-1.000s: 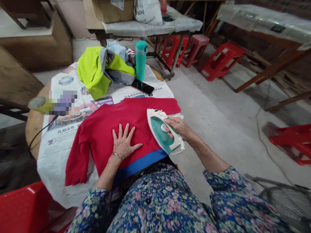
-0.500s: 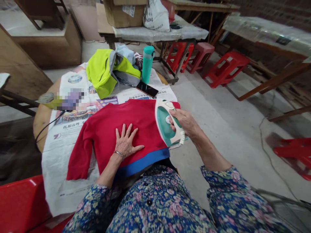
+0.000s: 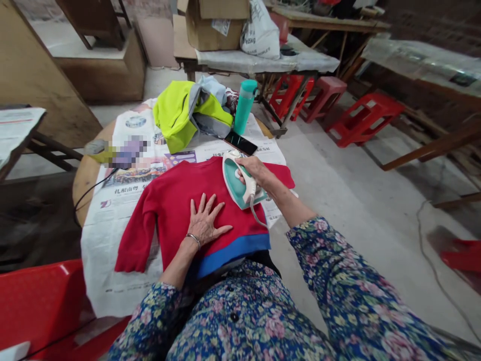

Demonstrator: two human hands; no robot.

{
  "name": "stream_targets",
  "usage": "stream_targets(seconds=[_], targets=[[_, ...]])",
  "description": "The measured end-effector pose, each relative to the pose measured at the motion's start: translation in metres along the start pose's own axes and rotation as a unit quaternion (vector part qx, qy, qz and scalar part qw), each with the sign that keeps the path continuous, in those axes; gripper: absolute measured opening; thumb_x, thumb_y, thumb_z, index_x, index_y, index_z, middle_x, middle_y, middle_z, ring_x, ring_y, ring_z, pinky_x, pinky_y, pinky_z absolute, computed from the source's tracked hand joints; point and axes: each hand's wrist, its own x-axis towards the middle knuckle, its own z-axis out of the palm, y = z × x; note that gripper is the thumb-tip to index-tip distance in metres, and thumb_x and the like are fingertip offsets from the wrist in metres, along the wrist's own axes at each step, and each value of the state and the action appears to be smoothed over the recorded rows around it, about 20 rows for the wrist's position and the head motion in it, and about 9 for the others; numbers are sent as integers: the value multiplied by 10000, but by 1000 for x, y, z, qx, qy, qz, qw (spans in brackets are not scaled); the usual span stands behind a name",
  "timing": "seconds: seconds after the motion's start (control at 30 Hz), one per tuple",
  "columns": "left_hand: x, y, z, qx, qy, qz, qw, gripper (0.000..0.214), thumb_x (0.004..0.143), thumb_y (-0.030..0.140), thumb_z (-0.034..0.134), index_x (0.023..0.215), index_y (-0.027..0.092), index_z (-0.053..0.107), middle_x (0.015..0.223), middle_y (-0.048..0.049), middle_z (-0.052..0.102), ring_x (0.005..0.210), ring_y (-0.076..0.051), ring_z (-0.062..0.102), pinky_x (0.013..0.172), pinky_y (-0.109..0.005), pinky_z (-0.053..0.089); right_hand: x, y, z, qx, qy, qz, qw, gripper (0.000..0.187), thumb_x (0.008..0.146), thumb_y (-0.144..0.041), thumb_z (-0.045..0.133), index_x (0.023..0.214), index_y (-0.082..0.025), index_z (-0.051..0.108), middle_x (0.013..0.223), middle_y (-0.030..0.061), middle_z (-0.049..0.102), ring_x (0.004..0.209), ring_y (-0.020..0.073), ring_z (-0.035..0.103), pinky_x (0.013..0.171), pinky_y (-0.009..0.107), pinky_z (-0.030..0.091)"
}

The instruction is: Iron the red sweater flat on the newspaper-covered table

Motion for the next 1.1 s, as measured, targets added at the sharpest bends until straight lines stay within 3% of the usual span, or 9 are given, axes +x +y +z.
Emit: stream_targets(seconds=[0.13, 0.3, 0.43, 0.5, 0.67, 0.87, 0.97, 1.1], targets=[[1, 0, 0, -4, -2, -3, 1000, 808, 906, 735, 721, 1600, 331, 623, 1749, -144, 490, 1660, -486, 343, 1313, -793, 242, 10, -17, 14, -13, 17, 25, 999, 303, 978, -347, 804, 810, -233, 579, 513, -41, 546, 397, 127, 507, 365, 221, 457], [0, 2, 2, -22, 20, -12, 999, 679, 910, 652, 742, 1494, 308, 706, 1681, -147, 566, 1600, -448, 438, 1328, -784, 226, -2, -33, 40, -83, -109, -5, 991, 392, 1019, -279, 758, 678, -217, 573, 508, -17, 577, 363, 105, 489, 316, 187, 383], [1, 4, 6, -20, 85, -140, 986, 397, 1002, 478, 619, 1220, 193, 788, 1401, -206, 727, 1362, -407, 631, 1328, -775, 255, 1, -39, 63, -115, -220, -8, 969, 426, 939, -275, 869, 623, -196, 594, 501, -25, 581, 356, 69, 451, 323, 151, 377], [3, 5, 9, -14, 116, -204, 972, 342, 1020, 392, 550, 1138, 165, 777, 1339, -229, 738, 1301, -416, 649, 1303, -812, 268, 6, -41, 70, -123, -234, -5, 964, 424, 963, -261, 847, 622, -188, 606, 494, -31, 573, 374, 68, 464, 333, 140, 381], [5, 10, 14, -12, 131, -228, 965, 291, 998, 294, 523, 1117, 178, 761, 1372, -218, 722, 1308, -416, 630, 1290, -847, 245, 18, -37, 69, -112, -175, 24, 978, 435, 1060, -239, 711, 642, -190, 604, 484, -20, 561, 381, 97, 482, 327, 171, 380], [5, 13, 9, 1, 114, -231, 966, 297, 984, 323, 579, 1161, 165, 757, 1396, -225, 709, 1341, -415, 610, 1277, -831, 291, 29, -33, 48, -80, -40, 49, 995, 238, 1105, -313, 641, 907, -181, 629, 531, -41, 541, 389, 105, 470, 360, 190, 408], [6, 13, 7, 7, 116, -230, 966, 289, 985, 330, 588, 1159, 173, 757, 1394, -223, 710, 1330, -417, 613, 1271, -847, 278, 18, -34, 34, -67, 29, 63, 995, 197, 1093, -289, 640, 944, -161, 651, 553, -17, 561, 427, 120, 509, 381, 196, 426], [7, 12, 3, -1, 114, -225, 968, 356, 991, 422, 615, 1195, 161, 743, 1417, -239, 689, 1348, -443, 592, 1266, -887, 205, -14, -22, 9, -71, 38, 72, 994, 270, 1079, -264, 643, 824, -178, 627, 530, -6, 562, 409, 112, 482, 370, 199, 406]])
